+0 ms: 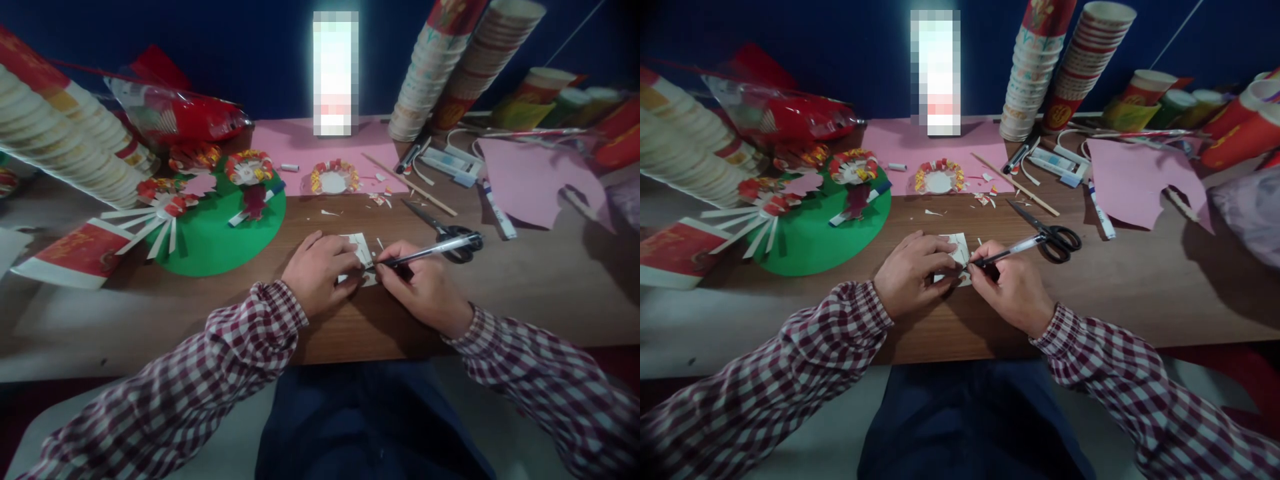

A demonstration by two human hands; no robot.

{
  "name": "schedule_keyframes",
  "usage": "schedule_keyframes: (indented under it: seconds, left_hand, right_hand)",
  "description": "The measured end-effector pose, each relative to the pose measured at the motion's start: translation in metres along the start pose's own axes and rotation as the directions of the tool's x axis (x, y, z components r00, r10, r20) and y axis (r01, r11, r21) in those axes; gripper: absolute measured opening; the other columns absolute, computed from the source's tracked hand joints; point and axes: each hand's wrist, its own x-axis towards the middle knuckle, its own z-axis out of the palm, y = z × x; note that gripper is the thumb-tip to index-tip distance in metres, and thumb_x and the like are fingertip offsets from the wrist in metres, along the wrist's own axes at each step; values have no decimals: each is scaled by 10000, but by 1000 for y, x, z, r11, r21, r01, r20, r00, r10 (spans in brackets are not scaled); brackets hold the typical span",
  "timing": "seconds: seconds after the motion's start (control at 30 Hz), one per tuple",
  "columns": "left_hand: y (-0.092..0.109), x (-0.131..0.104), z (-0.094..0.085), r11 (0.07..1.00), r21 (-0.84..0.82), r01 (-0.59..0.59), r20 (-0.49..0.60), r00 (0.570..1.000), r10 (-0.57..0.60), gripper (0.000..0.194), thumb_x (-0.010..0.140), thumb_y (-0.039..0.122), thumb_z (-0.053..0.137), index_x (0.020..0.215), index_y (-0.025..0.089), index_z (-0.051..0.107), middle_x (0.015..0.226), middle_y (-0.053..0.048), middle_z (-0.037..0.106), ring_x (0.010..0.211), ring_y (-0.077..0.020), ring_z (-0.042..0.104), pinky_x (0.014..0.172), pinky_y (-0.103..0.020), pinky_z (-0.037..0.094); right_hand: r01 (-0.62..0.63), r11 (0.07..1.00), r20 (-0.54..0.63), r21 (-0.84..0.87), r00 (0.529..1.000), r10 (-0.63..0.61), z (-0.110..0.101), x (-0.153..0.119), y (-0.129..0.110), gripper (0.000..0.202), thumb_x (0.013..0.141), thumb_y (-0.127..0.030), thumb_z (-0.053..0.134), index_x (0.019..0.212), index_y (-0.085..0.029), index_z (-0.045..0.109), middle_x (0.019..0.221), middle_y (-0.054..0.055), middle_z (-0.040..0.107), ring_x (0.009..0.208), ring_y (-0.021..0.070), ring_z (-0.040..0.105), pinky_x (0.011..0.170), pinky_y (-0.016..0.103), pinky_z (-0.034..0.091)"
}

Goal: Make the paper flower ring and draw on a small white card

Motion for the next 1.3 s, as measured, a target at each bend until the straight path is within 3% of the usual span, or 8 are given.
schedule_keyframes:
  seconds: [0.37,1.3]
  left_hand:
    - [0,-1,1,1000,-8,19,-1,1000,-19,226,837,348,536,1024,234,591,1133,-49,609,1117,-226,518,1018,-453,306]
    - [-2,0,1,1000,-17,-11,-13,1000,11,165,815,326,574,943,227,607,1128,-46,618,1137,-227,516,979,-433,343]
  right_hand:
    - [14,1000,-9,0,1000,-14,2,0,2,89,833,-264,537,871,-190,569,675,10,625,586,147,563,559,253,410]
    - [-3,1000,31,26,1000,2,0,-1,1,120,832,-277,523,866,-173,571,618,-8,579,527,127,516,529,245,376]
